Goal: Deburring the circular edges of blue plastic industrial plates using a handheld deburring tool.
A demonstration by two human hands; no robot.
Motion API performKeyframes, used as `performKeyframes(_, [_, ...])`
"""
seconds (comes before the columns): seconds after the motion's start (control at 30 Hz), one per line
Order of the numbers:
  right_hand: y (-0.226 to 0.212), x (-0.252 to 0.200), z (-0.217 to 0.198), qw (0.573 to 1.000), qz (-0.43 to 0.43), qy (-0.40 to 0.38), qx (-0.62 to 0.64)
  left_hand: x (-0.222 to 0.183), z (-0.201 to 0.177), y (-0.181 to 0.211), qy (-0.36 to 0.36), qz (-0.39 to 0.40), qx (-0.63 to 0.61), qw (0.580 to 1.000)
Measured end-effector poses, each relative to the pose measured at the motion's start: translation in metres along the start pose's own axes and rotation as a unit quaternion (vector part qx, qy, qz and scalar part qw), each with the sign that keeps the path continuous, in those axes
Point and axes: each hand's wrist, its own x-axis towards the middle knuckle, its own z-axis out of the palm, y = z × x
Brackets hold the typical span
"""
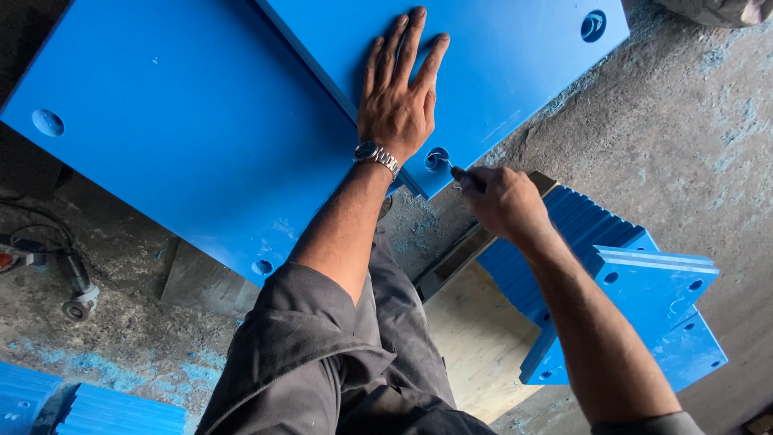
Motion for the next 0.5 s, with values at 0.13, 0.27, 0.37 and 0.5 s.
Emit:
performKeyframes(0.13, [0.005,-0.003,0.016,0.996,-0.003,0.023,0.081,0.000,-0.008,0.005,-0.025,-0.016,-0.012,0.999])
performKeyframes(0.27, [-0.011,-0.011,0.001,0.880,0.152,-0.081,0.442,0.000,-0.010,0.006,-0.017,-0.014,-0.016,1.000])
performKeyframes(0.37, [-0.033,-0.019,-0.009,0.886,0.144,-0.041,0.438,0.005,-0.012,0.006,-0.036,-0.024,-0.020,0.999])
performKeyframes(0.5, [-0.049,-0.022,-0.006,0.969,0.138,0.013,0.205,0.005,-0.018,0.012,-0.064,-0.037,-0.045,0.996])
